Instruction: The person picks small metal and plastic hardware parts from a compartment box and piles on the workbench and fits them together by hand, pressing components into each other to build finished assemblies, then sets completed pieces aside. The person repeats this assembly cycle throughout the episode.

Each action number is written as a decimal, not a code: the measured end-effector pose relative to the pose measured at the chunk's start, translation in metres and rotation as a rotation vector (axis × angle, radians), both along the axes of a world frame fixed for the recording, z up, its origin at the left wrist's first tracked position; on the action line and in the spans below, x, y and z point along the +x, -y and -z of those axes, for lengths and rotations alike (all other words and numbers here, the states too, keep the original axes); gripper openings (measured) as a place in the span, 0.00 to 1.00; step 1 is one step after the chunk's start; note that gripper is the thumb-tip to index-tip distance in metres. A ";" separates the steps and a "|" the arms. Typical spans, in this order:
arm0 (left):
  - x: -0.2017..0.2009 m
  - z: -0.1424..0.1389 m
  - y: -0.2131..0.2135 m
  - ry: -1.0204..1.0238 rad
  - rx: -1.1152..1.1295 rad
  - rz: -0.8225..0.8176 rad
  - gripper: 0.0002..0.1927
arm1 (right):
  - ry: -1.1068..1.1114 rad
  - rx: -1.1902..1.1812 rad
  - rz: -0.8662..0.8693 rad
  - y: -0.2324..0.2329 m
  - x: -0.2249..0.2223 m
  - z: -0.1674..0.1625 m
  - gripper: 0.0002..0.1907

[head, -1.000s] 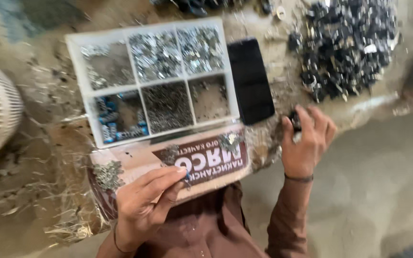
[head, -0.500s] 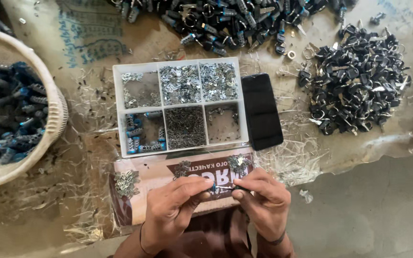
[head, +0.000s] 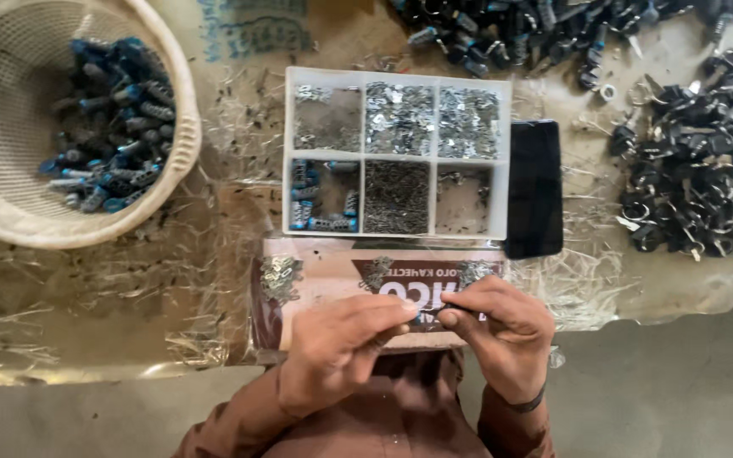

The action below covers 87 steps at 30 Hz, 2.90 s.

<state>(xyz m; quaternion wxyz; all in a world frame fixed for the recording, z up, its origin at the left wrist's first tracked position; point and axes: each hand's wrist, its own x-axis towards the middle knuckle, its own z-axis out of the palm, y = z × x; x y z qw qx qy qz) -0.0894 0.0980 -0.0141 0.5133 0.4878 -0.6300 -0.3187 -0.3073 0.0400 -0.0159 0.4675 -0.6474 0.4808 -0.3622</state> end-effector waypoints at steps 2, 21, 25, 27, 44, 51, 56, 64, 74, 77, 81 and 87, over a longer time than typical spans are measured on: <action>-0.003 -0.001 0.000 -0.025 0.021 -0.017 0.16 | 0.089 0.027 -0.072 0.002 0.003 -0.001 0.12; 0.004 0.014 -0.006 -0.037 -0.030 -0.013 0.18 | 0.121 0.065 -0.062 -0.008 0.021 0.005 0.10; 0.002 0.026 -0.010 -0.237 0.102 -0.033 0.17 | 0.204 0.117 -0.152 -0.007 0.016 0.020 0.10; 0.000 0.029 -0.010 -0.317 0.215 0.057 0.17 | 0.218 0.092 -0.173 -0.005 0.014 0.021 0.09; 0.042 0.007 -0.016 -0.067 0.032 -0.282 0.19 | 0.343 -0.046 0.039 0.046 0.002 -0.015 0.28; 0.049 0.016 -0.018 0.034 -0.029 -0.256 0.20 | -0.471 -0.484 -0.066 -0.050 -0.008 0.014 0.15; 0.048 0.029 -0.027 -0.034 0.002 -0.254 0.19 | -0.478 -0.458 -0.199 -0.080 -0.006 0.040 0.15; 0.039 0.031 -0.036 -0.019 0.027 -0.245 0.18 | -0.614 -0.648 -0.183 -0.076 0.025 0.053 0.22; 0.062 0.007 -0.035 0.146 0.051 -0.417 0.14 | -0.598 -0.615 -0.188 -0.068 0.046 0.049 0.23; 0.073 -0.002 -0.022 0.296 0.031 -0.419 0.10 | -0.609 -0.623 -0.206 -0.055 0.054 0.047 0.26; 0.089 -0.012 0.016 0.663 -0.028 -0.380 0.11 | -0.569 -0.618 -0.165 -0.035 0.054 0.030 0.26; 0.097 -0.004 0.102 1.372 -0.069 -0.084 0.05 | -0.440 -0.587 -0.083 -0.007 0.059 -0.001 0.23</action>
